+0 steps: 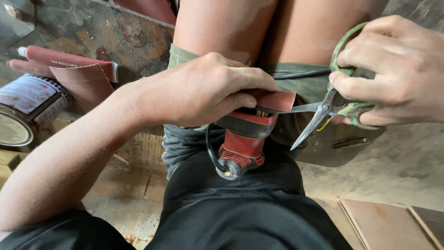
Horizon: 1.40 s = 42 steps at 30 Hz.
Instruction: The person cuts a sandpaper sheet with scissors, places it on an orbital sander, and trims the excess edges to fit the pad. They then use pliers to press the sandpaper into the sander's grooves, securing it in place.
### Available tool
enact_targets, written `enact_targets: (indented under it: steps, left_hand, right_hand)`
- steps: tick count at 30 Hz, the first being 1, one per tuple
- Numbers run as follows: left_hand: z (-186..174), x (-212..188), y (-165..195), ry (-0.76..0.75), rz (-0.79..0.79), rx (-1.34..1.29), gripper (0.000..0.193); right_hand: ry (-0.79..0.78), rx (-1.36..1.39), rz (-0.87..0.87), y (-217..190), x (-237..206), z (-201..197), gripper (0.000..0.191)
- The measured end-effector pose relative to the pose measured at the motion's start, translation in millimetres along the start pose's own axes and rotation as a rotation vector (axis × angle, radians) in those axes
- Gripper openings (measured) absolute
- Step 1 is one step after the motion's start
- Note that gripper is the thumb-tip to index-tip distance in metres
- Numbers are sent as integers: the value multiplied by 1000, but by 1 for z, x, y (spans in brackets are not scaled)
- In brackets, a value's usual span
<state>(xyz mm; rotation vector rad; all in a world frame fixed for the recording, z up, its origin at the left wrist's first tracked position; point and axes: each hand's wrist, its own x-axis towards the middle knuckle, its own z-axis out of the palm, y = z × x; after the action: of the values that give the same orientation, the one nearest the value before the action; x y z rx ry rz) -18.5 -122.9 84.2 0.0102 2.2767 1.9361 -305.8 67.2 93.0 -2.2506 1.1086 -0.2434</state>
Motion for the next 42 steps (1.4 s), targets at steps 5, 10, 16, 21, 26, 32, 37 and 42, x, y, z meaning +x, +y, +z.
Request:
enact_targets:
  steps: [5,10,16,21,26,32,37,42]
  left_hand:
    - [-3,-1,0,20,16,35,38]
    - [6,-7,0,92,41,20,40]
    - [11,-10,0,121,47,-30,41]
    - [5,-4,6,73,-3,-8,41]
    - [-7,11,7,-34,161,-98,35]
    - [-14,35,-1,-238,84,-78,29]
    - [-16,37,-5,-260,48,-33,37]
    - [-16,37,-11,-265,49,-25,37]
  right_hand:
    - [-4,8,25,-2,0,-5,54]
    - [3,28,66,-4,1,-3,52]
    - [-7,1,66,-8,4,-5,55]
    - [-4,7,75,-9,3,-4,55]
    - [-3,12,72,-8,1,-2,53]
    - [-44,-27,26,-3,0,-2,66]
    - [-35,-49,21,0,-3,-4,58]
    - [-53,-147,-56,7,1,-9,55]
